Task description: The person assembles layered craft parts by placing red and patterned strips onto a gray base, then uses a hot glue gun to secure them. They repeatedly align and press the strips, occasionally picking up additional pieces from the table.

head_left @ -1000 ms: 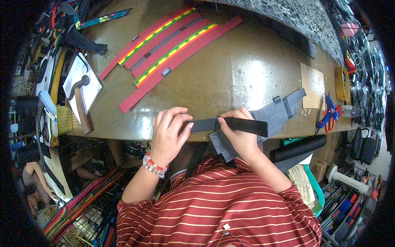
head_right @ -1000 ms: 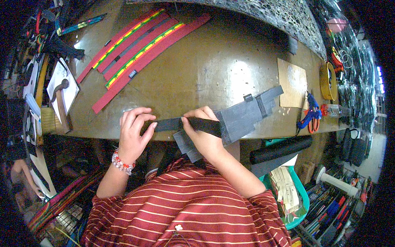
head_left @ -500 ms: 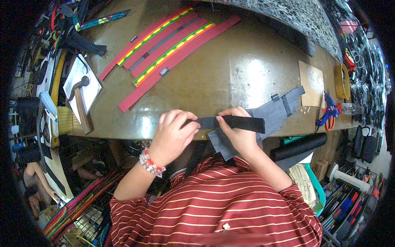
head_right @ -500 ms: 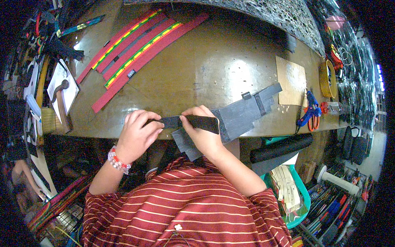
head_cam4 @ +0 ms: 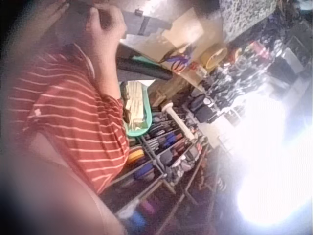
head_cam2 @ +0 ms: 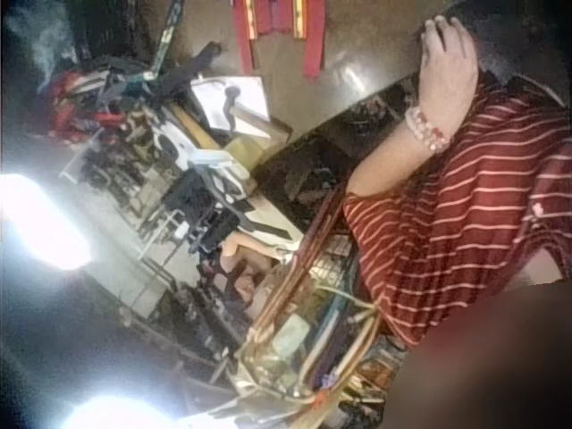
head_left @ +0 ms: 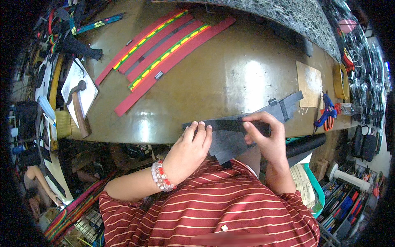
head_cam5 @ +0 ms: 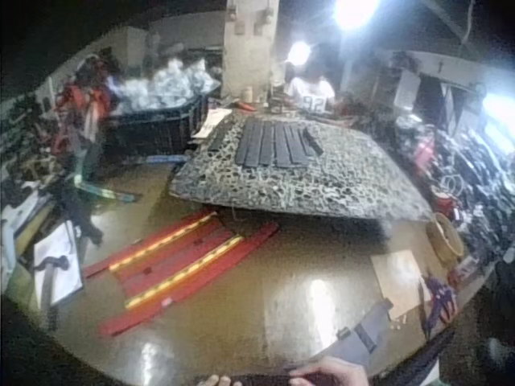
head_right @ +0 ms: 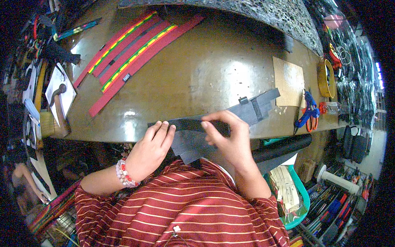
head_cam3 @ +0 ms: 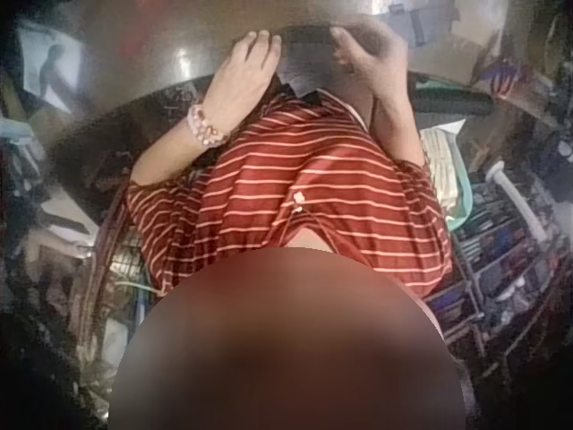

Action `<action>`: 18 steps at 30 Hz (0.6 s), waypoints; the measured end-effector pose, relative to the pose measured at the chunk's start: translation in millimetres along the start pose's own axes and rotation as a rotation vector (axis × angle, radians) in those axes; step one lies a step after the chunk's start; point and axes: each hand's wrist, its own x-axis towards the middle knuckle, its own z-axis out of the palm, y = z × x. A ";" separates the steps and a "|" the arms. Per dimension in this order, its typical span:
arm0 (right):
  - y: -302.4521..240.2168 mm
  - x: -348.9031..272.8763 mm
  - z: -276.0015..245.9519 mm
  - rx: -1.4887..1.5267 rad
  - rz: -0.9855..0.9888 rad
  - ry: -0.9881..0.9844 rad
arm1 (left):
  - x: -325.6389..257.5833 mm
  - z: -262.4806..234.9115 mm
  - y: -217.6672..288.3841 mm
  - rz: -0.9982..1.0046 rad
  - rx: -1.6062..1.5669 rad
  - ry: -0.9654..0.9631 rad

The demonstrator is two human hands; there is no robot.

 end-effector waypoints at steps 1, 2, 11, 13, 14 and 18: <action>1.5 -0.4 -6.6 -0.034 0.066 0.012 | 0.9 -0.7 -0.1 0.012 0.014 -0.010; 4.1 0.0 -12.5 -0.056 0.101 0.025 | 1.9 -1.6 -0.3 0.018 0.021 -0.021; 43.1 19.9 -18.3 -0.272 0.043 0.153 | 8.4 -9.0 -4.3 0.076 0.117 -0.047; 45.2 22.5 -19.5 -0.308 0.056 0.156 | 10.4 -9.7 -3.9 0.085 0.121 -0.050; 44.9 22.8 -20.2 -0.286 0.048 0.143 | 11.6 -10.1 -4.3 0.090 0.122 -0.046; 37.9 20.2 -24.8 0.000 0.051 0.057 | 14.9 -10.5 -5.4 -0.030 -0.072 -0.005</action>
